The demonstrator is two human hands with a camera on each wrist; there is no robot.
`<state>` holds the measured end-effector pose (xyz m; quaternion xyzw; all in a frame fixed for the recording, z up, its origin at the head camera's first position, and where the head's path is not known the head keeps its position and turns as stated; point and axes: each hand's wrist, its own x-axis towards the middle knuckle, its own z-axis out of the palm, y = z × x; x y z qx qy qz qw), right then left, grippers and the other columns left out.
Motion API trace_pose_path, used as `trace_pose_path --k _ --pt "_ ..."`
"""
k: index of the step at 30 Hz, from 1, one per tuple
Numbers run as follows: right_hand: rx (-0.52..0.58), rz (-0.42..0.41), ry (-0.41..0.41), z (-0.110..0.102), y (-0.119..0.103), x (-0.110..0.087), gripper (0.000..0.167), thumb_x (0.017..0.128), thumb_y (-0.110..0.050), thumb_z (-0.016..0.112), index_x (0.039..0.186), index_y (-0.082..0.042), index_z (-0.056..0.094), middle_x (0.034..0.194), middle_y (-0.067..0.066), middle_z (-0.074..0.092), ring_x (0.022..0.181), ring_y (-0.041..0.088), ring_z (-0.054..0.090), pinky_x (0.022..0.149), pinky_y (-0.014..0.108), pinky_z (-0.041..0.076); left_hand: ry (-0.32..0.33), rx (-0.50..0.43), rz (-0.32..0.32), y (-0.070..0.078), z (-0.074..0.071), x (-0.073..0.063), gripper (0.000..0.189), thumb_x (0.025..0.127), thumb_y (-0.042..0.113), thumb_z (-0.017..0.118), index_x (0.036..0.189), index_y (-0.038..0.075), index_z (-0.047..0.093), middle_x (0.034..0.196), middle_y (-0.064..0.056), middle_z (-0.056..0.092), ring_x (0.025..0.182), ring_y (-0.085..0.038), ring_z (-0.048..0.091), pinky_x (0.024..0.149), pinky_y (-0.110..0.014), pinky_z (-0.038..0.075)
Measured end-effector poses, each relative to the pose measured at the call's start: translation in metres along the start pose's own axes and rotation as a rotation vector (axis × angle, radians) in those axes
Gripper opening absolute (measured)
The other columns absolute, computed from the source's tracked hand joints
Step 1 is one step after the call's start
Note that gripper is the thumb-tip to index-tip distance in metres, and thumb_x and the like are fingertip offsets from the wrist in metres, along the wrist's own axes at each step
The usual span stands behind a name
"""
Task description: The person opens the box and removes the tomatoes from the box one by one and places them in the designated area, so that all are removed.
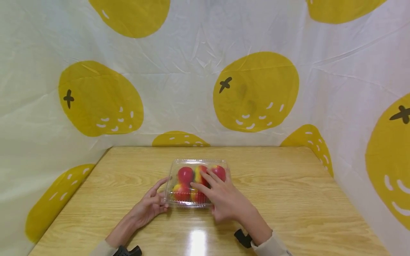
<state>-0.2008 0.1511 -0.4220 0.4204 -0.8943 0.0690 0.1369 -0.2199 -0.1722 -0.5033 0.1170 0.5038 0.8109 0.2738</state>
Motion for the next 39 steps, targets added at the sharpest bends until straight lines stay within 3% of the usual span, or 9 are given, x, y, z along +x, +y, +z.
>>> trace_pose_path --k 6,14,20,29,36,39 --pt "0.011 0.030 -0.023 0.0043 -0.0017 0.0005 0.096 0.064 -0.013 0.078 0.153 -0.030 0.048 0.164 0.013 0.040 0.153 0.040 0.035 0.107 0.090 0.015 0.027 -0.010 -0.011 0.0008 -0.0001 -0.0008 0.088 0.091 -0.007 0.049 0.164 0.028 0.014 0.086 0.004 0.056 0.082 -0.016 0.063 0.082 -0.030 0.054" --pt "0.015 0.041 -0.048 0.0024 -0.0009 0.0005 0.095 0.066 -0.013 0.079 0.154 -0.031 0.048 0.163 0.012 0.042 0.153 0.041 0.035 0.106 0.090 0.017 0.006 -0.045 0.005 0.0014 -0.0002 0.0024 0.084 0.093 -0.005 0.051 0.163 0.026 0.015 0.084 0.004 0.058 0.081 -0.015 0.062 0.080 -0.029 0.053" --pt "-0.003 0.029 -0.041 0.0011 0.0007 -0.0019 0.095 0.067 -0.015 0.081 0.155 -0.032 0.048 0.163 0.012 0.042 0.153 0.041 0.035 0.111 0.086 0.015 -0.005 -0.061 0.014 0.0013 0.0020 0.0038 0.093 0.092 -0.007 0.053 0.166 0.028 0.008 0.082 0.005 0.059 0.080 -0.014 0.063 0.078 -0.028 0.053" --pt "0.020 0.042 -0.032 0.0010 -0.0001 -0.0058 0.097 0.065 -0.011 0.081 0.154 -0.031 0.050 0.163 0.012 0.042 0.153 0.041 0.035 0.113 0.086 0.013 -0.040 -0.058 0.022 -0.0010 0.0017 0.0034 0.094 0.095 -0.007 0.055 0.166 0.029 0.007 0.085 0.003 0.063 0.084 -0.015 0.069 0.083 -0.029 0.059" --pt "0.099 0.071 -0.083 -0.0034 0.0025 -0.0079 0.099 0.066 -0.004 0.076 0.157 -0.031 0.045 0.169 0.011 0.032 0.157 0.040 0.027 0.104 0.082 0.036 -0.041 -0.067 0.030 -0.0010 0.0019 0.0029 0.095 0.094 -0.007 0.056 0.167 0.029 0.006 0.085 0.003 0.062 0.082 -0.014 0.068 0.081 -0.027 0.059" --pt "0.125 0.078 -0.099 -0.0048 0.0039 -0.0079 0.099 0.067 -0.003 0.075 0.157 -0.031 0.044 0.170 0.012 0.029 0.157 0.040 0.026 0.102 0.080 0.040 -0.034 -0.062 0.036 -0.0012 0.0024 0.0036 0.096 0.094 -0.007 0.056 0.167 0.029 0.006 0.086 0.003 0.061 0.081 -0.014 0.067 0.080 -0.027 0.058"
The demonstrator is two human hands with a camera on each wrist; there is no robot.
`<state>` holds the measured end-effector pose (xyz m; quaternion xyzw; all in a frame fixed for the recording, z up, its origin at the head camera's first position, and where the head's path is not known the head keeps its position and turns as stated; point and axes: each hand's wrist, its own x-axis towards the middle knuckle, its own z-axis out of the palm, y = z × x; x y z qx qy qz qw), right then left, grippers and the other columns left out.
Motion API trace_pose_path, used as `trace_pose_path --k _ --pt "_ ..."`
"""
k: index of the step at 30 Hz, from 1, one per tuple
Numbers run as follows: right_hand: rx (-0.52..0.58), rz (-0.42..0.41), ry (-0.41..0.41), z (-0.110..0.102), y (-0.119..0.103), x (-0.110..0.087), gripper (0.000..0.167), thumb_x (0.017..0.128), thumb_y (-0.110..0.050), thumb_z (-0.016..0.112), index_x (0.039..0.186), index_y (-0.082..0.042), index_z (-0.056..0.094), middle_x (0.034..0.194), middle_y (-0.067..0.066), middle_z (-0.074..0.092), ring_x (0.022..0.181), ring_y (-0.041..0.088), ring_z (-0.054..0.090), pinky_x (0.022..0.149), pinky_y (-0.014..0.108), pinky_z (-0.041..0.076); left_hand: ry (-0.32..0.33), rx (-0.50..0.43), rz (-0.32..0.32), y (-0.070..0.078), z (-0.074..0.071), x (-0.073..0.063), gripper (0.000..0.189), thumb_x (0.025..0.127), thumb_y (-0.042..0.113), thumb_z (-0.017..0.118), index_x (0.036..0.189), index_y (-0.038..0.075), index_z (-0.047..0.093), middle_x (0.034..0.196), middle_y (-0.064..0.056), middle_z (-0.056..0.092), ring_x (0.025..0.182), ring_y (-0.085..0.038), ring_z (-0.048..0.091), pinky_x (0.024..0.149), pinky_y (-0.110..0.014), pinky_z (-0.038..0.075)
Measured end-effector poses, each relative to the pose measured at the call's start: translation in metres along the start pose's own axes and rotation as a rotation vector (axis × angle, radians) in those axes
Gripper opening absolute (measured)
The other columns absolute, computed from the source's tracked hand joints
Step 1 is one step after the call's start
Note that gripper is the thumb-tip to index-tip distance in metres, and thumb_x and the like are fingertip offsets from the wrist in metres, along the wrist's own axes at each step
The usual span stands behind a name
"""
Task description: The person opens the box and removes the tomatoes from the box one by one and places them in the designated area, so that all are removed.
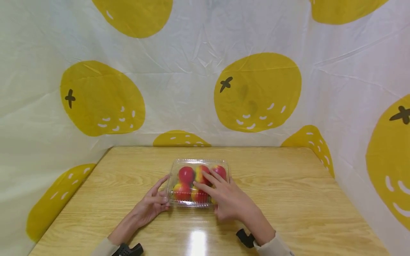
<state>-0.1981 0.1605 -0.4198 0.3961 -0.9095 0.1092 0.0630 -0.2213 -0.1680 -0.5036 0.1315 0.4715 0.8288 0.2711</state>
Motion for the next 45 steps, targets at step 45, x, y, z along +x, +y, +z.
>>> trace_pose_path --k 45 --pt "0.047 0.025 -0.100 -0.0050 -0.0016 0.0006 0.100 0.076 0.002 0.074 0.162 -0.030 0.033 0.170 0.013 0.028 0.158 0.042 0.021 0.099 0.084 0.038 0.028 0.013 -0.021 0.0021 0.0022 -0.0008 0.097 0.095 -0.006 0.058 0.167 0.032 0.006 0.087 0.004 0.061 0.080 -0.012 0.064 0.077 -0.024 0.057"
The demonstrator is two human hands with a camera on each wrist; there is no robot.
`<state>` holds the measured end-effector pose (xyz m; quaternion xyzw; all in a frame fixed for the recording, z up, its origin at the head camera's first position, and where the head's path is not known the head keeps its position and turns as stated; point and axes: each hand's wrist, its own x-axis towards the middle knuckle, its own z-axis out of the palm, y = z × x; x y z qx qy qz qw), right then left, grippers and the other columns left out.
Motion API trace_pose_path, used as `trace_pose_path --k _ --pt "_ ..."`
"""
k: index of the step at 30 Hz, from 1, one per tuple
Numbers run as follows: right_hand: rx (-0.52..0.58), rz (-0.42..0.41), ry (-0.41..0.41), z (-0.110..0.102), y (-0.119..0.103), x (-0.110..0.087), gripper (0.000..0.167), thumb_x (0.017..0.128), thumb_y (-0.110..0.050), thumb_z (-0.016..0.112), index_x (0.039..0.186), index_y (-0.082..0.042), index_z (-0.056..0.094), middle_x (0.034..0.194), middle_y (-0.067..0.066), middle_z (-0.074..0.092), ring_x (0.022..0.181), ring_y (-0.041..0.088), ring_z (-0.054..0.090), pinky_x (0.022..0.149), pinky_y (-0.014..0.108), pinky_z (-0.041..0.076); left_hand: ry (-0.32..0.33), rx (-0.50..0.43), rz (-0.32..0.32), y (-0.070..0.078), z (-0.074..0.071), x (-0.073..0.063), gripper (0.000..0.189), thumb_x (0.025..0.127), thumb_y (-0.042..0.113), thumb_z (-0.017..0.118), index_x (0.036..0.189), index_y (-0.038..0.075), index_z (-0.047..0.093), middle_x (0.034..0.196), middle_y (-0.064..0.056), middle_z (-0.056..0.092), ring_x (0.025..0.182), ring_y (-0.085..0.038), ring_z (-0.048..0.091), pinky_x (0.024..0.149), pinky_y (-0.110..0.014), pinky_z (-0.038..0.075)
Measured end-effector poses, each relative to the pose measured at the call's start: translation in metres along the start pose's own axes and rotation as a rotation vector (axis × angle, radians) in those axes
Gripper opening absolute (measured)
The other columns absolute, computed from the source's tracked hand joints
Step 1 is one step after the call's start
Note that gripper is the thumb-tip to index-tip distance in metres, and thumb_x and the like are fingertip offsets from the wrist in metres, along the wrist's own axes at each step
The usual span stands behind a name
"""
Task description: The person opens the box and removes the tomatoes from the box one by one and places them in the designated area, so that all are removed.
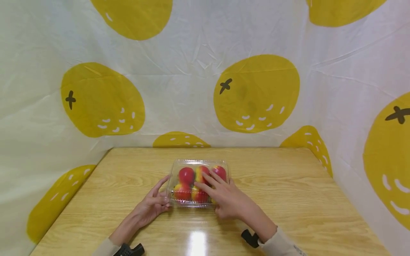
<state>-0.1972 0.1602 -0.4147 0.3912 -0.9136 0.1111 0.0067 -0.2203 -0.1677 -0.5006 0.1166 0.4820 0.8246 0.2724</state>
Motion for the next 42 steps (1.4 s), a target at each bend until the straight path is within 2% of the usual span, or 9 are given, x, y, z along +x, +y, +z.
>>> trace_pose_path --k 6,15,25,30,37,42 --pt "-0.007 -0.039 -0.030 -0.004 0.002 0.000 0.103 0.077 0.005 0.072 0.164 -0.028 0.030 0.171 0.017 0.024 0.158 0.044 0.020 0.100 0.082 0.039 0.006 0.011 0.004 0.000 -0.001 0.000 0.097 0.094 -0.006 0.058 0.167 0.032 0.006 0.085 0.004 0.062 0.080 -0.012 0.063 0.076 -0.025 0.056" --pt "0.033 -0.005 -0.082 -0.007 -0.002 0.001 0.096 0.084 0.010 0.065 0.164 -0.026 0.028 0.172 0.017 0.021 0.159 0.044 0.015 0.100 0.084 0.037 0.013 0.058 0.016 -0.003 -0.001 -0.001 0.098 0.093 -0.005 0.060 0.167 0.031 0.006 0.086 0.004 0.066 0.078 -0.010 0.065 0.076 -0.026 0.057" --pt "0.001 -0.062 -0.060 -0.009 0.003 0.005 0.104 0.075 0.012 0.066 0.164 -0.022 0.027 0.169 0.020 0.026 0.157 0.046 0.022 0.098 0.080 0.043 0.027 0.084 0.025 -0.004 -0.001 -0.002 0.098 0.093 -0.005 0.062 0.166 0.030 0.007 0.085 0.006 0.062 0.080 -0.011 0.065 0.077 -0.027 0.058" --pt "0.027 -0.050 -0.091 -0.013 0.004 0.007 0.108 0.072 0.013 0.068 0.165 -0.023 0.026 0.169 0.019 0.027 0.157 0.045 0.022 0.096 0.079 0.045 0.035 0.107 0.022 -0.003 0.000 -0.002 0.097 0.094 -0.005 0.061 0.166 0.032 0.008 0.091 0.004 0.064 0.081 -0.011 0.064 0.077 -0.027 0.058" --pt "0.049 -0.043 -0.119 -0.020 0.003 0.007 0.106 0.073 0.014 0.064 0.165 -0.023 0.025 0.169 0.019 0.028 0.157 0.044 0.023 0.095 0.080 0.046 0.057 0.143 0.023 -0.003 0.001 0.000 0.097 0.092 -0.005 0.063 0.165 0.033 0.011 0.108 0.001 0.069 0.082 -0.011 0.065 0.074 -0.025 0.058" --pt "0.043 -0.035 -0.127 -0.021 0.004 0.007 0.105 0.073 0.014 0.065 0.164 -0.022 0.026 0.168 0.019 0.029 0.156 0.044 0.024 0.095 0.080 0.045 0.059 0.161 0.029 -0.004 0.002 0.001 0.096 0.092 -0.005 0.063 0.165 0.033 0.012 0.112 0.000 0.071 0.082 -0.011 0.065 0.075 -0.026 0.058"
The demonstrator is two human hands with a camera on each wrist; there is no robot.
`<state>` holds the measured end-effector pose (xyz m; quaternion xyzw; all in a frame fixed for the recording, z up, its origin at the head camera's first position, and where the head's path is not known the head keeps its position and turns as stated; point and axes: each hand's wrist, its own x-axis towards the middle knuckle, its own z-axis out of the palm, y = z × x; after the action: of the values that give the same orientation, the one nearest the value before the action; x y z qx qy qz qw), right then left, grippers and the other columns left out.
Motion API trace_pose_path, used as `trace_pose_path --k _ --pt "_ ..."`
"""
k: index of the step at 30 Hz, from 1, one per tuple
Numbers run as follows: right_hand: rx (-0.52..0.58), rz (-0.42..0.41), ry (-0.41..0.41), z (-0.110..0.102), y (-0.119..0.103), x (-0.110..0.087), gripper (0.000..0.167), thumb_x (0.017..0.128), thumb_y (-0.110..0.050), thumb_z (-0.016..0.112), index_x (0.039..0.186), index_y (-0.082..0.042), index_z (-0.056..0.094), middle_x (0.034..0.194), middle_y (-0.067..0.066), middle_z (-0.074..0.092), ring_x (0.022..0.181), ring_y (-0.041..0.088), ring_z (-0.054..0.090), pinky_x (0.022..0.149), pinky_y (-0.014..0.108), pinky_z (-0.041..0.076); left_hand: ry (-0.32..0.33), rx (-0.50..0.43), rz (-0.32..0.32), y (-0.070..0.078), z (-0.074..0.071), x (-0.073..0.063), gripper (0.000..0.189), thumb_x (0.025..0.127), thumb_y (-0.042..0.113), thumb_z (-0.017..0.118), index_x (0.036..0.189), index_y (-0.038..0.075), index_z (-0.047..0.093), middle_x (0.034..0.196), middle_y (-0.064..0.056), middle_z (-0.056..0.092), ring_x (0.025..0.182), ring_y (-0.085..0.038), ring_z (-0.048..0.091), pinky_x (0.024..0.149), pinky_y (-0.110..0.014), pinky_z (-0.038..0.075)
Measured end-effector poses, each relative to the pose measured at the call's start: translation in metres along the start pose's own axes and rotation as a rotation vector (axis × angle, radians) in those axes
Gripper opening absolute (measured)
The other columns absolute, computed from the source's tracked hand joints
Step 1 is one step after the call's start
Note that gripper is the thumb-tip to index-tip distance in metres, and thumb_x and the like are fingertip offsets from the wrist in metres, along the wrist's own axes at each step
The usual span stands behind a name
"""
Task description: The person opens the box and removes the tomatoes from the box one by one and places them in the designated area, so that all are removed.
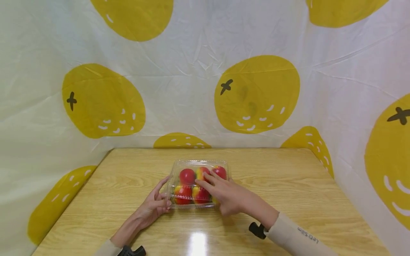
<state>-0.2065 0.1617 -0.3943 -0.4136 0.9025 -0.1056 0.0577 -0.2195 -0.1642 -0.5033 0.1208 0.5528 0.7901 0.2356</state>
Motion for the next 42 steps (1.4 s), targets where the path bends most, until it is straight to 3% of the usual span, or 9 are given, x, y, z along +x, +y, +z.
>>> trace_pose_path --k 8,13,17,21,24,31,36,38,42 --pt "-0.052 0.014 0.012 -0.001 -0.001 0.001 0.100 0.071 0.009 0.069 0.161 -0.020 0.035 0.165 0.018 0.036 0.153 0.042 0.034 0.096 0.076 0.048 -0.026 0.000 0.020 0.000 0.000 0.002 0.103 0.088 -0.009 0.061 0.166 0.033 0.009 0.084 0.005 0.064 0.077 -0.010 0.063 0.071 -0.025 0.055" --pt "-0.087 -0.002 0.027 -0.011 0.001 0.003 0.099 0.064 0.004 0.072 0.156 -0.019 0.045 0.162 0.017 0.042 0.149 0.039 0.042 0.094 0.062 0.056 -0.031 -0.005 0.032 0.003 -0.002 0.001 0.104 0.087 -0.011 0.060 0.166 0.033 0.008 0.083 0.006 0.062 0.075 -0.010 0.062 0.071 -0.025 0.054" --pt "-0.069 -0.008 0.016 -0.017 0.001 0.004 0.099 0.065 0.006 0.070 0.157 -0.019 0.044 0.162 0.018 0.042 0.147 0.040 0.044 0.095 0.061 0.056 -0.023 -0.006 0.027 0.005 -0.003 -0.001 0.102 0.089 -0.008 0.061 0.166 0.032 0.008 0.080 0.006 0.062 0.075 -0.010 0.062 0.072 -0.025 0.054" --pt "-0.026 0.008 0.017 -0.023 0.003 0.005 0.100 0.064 0.010 0.066 0.157 -0.018 0.043 0.162 0.018 0.042 0.145 0.043 0.045 0.073 0.044 0.060 -0.026 -0.021 0.008 0.004 -0.003 0.000 0.100 0.091 -0.006 0.062 0.166 0.032 0.007 0.081 0.004 0.064 0.077 -0.010 0.063 0.073 -0.025 0.055" --pt "0.003 0.024 0.004 -0.026 0.005 0.006 0.102 0.065 0.012 0.063 0.159 -0.020 0.041 0.164 0.017 0.039 0.148 0.046 0.041 0.057 0.034 0.050 -0.024 -0.038 0.000 0.003 -0.003 0.000 0.100 0.090 -0.005 0.062 0.165 0.032 0.007 0.081 0.005 0.063 0.078 -0.010 0.063 0.073 -0.025 0.056" --pt "-0.003 -0.005 0.021 -0.032 0.006 0.007 0.102 0.065 0.006 0.072 0.159 -0.019 0.041 0.163 0.017 0.039 0.145 0.045 0.045 0.073 0.039 0.059 -0.017 -0.080 -0.016 0.001 -0.003 0.000 0.101 0.091 -0.006 0.063 0.165 0.032 0.007 0.081 0.004 0.061 0.078 -0.011 0.064 0.073 -0.025 0.056" --pt "0.018 -0.028 0.027 -0.039 0.008 0.010 0.100 0.065 0.009 0.067 0.158 -0.019 0.042 0.162 0.017 0.042 0.143 0.045 0.048 0.053 0.023 0.043 -0.030 -0.098 -0.019 0.001 -0.003 -0.001 0.099 0.092 -0.006 0.062 0.165 0.031 0.007 0.081 0.004 0.058 0.078 -0.012 0.064 0.074 -0.025 0.057" --pt "0.038 -0.011 0.013 -0.041 0.009 0.011 0.101 0.066 0.010 0.063 0.159 -0.021 0.041 0.163 0.016 0.040 0.138 0.043 0.053 0.048 0.022 0.032 -0.032 -0.099 -0.018 0.001 -0.003 -0.001 0.099 0.092 -0.006 0.063 0.166 0.030 0.007 0.081 0.003 0.058 0.078 -0.012 0.063 0.074 -0.025 0.057" --pt "0.069 0.032 -0.020 -0.045 0.011 0.011 0.101 0.068 0.010 0.060 0.160 -0.026 0.039 0.166 0.014 0.037 0.124 0.038 0.061 0.046 0.022 0.027 -0.042 -0.100 -0.028 0.000 -0.003 0.000 0.092 0.097 -0.001 0.059 0.166 0.027 0.006 0.085 0.004 0.063 0.077 -0.011 0.064 0.074 -0.024 0.057"
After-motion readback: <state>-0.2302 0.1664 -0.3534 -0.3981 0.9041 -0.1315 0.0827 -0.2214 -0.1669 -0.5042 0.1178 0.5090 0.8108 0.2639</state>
